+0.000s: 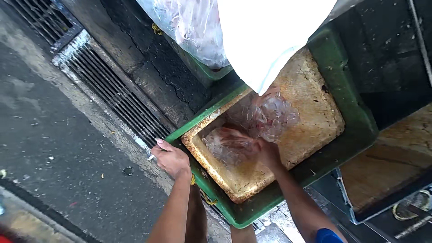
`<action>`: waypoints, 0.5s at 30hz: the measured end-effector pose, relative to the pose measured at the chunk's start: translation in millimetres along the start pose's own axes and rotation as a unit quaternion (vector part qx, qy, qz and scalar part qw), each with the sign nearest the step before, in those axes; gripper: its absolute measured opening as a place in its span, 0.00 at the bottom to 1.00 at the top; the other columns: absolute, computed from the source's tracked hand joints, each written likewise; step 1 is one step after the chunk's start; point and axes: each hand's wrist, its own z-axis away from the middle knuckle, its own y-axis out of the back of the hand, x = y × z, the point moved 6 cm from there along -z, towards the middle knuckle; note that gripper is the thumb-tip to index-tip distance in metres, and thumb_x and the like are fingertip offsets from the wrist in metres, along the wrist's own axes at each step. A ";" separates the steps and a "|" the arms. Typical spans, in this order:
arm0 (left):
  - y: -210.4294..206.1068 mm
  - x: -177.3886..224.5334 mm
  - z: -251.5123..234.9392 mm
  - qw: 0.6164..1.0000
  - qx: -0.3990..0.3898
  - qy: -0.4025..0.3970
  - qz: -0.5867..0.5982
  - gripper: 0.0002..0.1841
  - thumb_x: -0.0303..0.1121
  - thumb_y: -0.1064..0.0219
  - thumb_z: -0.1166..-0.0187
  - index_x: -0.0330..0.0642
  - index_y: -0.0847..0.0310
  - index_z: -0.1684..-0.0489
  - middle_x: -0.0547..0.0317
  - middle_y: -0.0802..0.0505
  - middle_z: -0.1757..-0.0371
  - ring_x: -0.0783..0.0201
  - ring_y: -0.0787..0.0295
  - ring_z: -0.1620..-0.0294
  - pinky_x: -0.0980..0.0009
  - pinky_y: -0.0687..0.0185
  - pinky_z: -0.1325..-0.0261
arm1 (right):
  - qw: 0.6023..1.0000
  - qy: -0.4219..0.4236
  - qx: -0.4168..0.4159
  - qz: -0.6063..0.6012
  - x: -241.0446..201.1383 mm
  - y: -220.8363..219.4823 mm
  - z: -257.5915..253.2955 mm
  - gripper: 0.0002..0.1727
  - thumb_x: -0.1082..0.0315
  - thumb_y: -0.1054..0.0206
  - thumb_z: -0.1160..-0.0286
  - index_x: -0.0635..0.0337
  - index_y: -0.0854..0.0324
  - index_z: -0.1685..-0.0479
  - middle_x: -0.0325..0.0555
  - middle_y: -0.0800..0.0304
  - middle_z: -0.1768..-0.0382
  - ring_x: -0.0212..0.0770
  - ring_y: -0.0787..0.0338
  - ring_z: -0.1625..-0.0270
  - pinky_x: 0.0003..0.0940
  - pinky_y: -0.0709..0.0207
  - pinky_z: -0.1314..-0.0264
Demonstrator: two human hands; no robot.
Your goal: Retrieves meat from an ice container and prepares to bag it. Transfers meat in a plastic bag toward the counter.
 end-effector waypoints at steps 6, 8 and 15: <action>-1.6 0.3 1.3 1.000 0.002 -0.006 0.003 0.28 0.53 0.59 0.05 0.41 0.21 0.34 0.47 0.05 0.53 0.51 0.05 0.48 0.53 0.13 0.44 | 0.997 -0.033 0.035 0.056 -36.4 47.5 -70.8 0.36 0.50 0.29 0.27 0.63 0.27 0.23 0.64 0.25 0.23 0.64 0.28 0.19 0.65 0.41 0.15; -1.8 0.5 1.1 1.000 0.000 -0.005 0.003 0.29 0.54 0.60 0.05 0.41 0.21 0.33 0.47 0.05 0.53 0.51 0.05 0.47 0.53 0.13 0.44 | 0.997 0.061 0.029 0.042 -83.9 25.1 -95.6 0.46 0.39 0.24 0.35 0.56 0.29 0.18 0.58 0.23 0.21 0.61 0.27 0.18 0.64 0.41 0.14; -2.7 2.6 0.4 1.000 0.007 -0.007 0.007 0.30 0.54 0.61 0.05 0.39 0.22 0.33 0.45 0.05 0.52 0.48 0.06 0.46 0.50 0.14 0.43 | 0.993 0.063 0.102 0.012 -170.5 -42.7 -151.8 0.62 0.27 0.28 0.48 0.59 0.38 0.11 0.66 0.41 0.11 0.67 0.46 0.08 0.72 0.57 0.10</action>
